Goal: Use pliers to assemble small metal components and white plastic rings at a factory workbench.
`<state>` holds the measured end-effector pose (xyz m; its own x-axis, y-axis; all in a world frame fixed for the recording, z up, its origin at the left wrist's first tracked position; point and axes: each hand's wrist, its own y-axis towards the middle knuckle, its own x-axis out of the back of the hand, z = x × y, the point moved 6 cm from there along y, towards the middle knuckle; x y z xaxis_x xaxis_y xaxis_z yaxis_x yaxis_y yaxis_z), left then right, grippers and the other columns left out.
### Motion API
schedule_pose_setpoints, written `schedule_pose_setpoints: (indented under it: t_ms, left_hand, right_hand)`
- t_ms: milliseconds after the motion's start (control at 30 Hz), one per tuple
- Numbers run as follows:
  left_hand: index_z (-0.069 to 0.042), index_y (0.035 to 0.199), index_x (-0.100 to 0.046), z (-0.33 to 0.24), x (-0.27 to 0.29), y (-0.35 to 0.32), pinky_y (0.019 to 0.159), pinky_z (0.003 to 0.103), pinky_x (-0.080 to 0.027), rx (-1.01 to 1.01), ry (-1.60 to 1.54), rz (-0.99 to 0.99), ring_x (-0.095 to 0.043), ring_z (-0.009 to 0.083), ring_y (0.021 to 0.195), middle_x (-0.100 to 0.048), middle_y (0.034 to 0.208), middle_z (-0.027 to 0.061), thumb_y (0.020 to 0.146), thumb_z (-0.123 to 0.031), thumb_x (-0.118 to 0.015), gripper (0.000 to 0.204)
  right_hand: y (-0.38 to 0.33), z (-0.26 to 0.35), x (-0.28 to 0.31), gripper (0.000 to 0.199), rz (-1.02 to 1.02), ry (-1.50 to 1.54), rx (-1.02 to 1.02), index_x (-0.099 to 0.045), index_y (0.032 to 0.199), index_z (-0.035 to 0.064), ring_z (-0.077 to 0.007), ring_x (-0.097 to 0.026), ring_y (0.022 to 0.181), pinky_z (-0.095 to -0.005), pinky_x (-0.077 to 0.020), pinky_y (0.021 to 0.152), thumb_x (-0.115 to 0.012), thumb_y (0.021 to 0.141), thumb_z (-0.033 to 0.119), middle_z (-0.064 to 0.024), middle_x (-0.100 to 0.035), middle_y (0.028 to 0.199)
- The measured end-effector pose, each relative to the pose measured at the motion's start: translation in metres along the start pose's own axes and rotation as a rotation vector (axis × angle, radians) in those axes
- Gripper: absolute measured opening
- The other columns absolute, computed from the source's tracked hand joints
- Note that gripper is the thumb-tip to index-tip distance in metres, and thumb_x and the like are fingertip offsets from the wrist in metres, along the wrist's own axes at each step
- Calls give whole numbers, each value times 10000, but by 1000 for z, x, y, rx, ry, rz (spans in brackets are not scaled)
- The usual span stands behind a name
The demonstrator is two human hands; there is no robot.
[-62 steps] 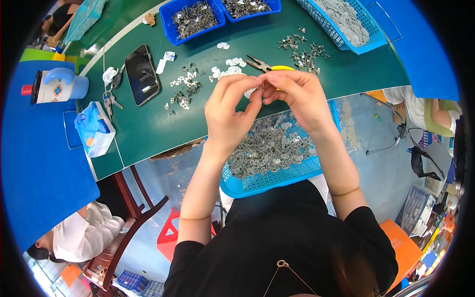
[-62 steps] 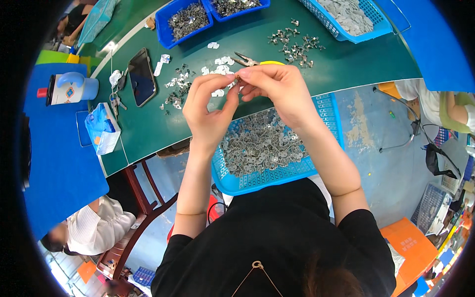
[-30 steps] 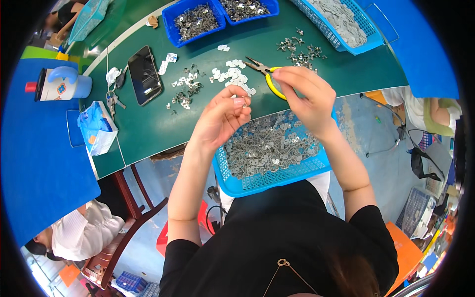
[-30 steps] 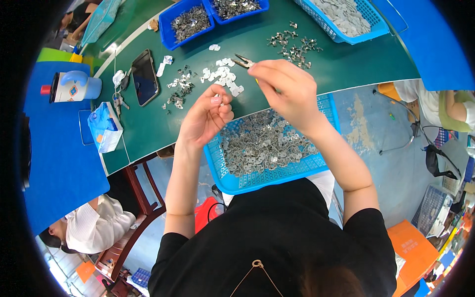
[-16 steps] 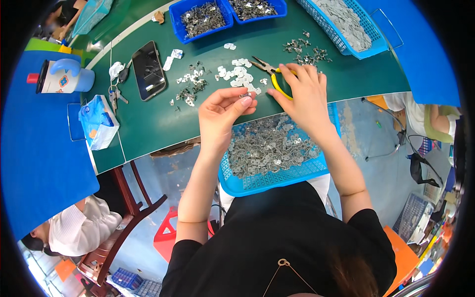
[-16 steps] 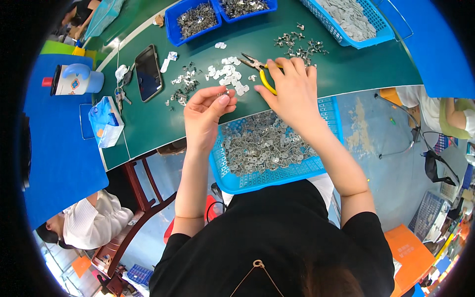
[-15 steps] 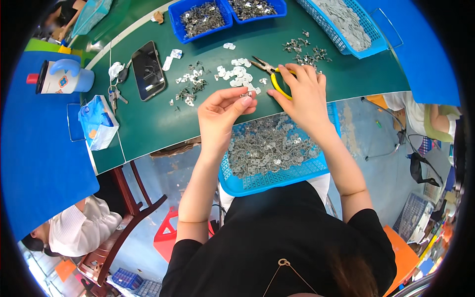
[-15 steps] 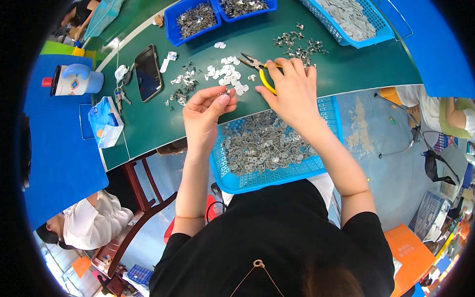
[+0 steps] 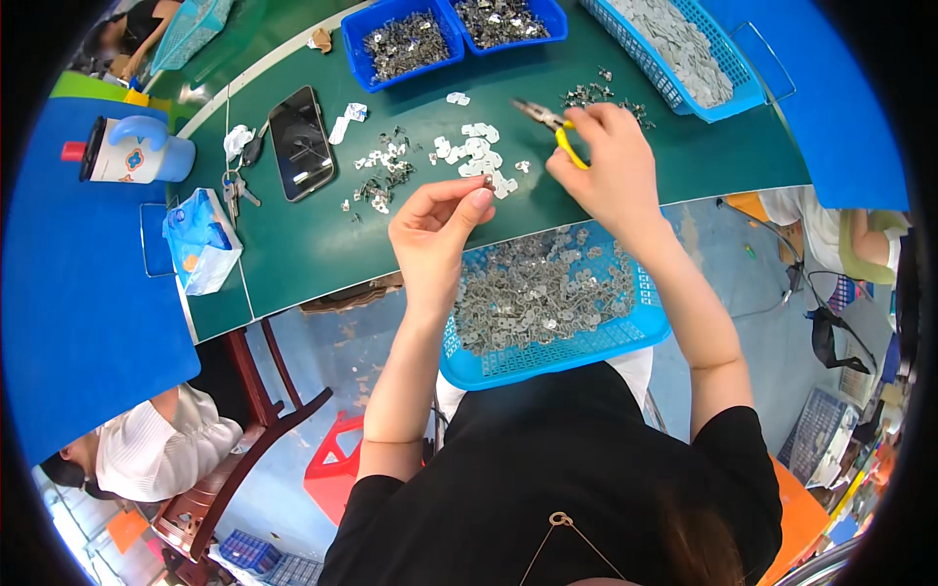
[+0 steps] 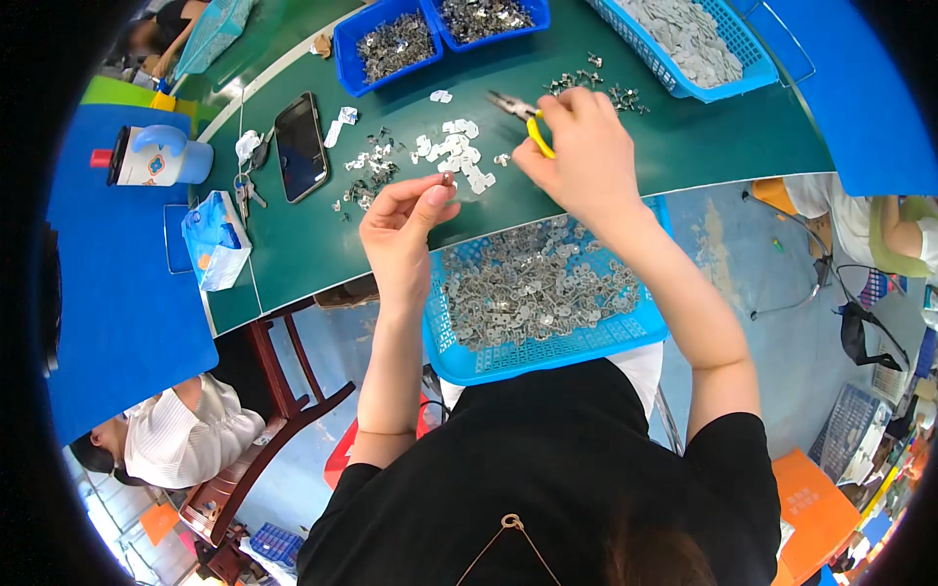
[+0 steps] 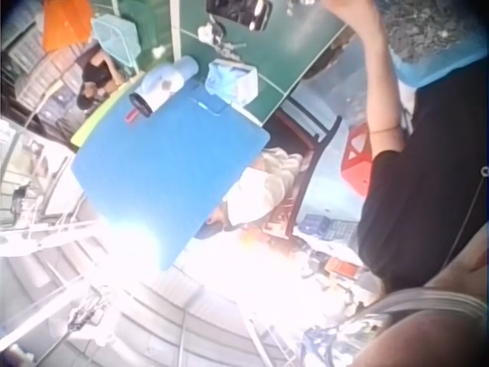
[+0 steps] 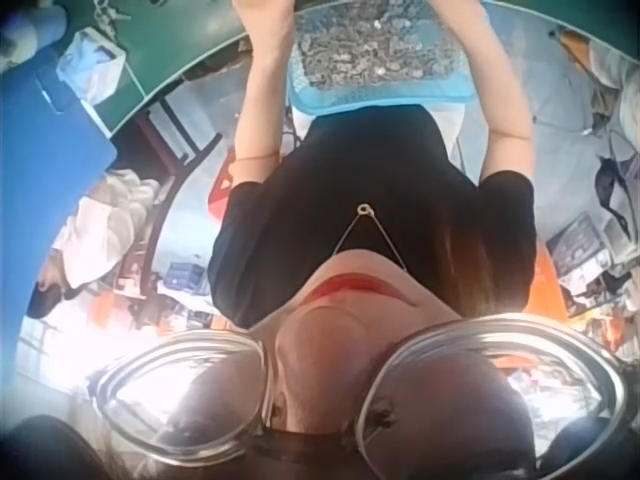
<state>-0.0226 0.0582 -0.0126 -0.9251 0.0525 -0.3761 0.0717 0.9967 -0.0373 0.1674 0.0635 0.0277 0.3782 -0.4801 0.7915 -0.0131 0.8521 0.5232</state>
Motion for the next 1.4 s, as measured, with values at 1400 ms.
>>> schedule_pose_setpoints:
  t_ms: [1400]
  left_hand:
    - [12, 835, -637, 10, -22, -5, 726, 234, -498, -183, -96, -74, -596, 121, 804, -617, 919, 87, 777, 18, -688, 77]
  right_hand:
    - [-81, 36, -12, 258, 150, 1151, -580, -593, 1088, -72, -61, -511, 680, -186, -414, 577, -560, 857, 37, -93, -615, 970]
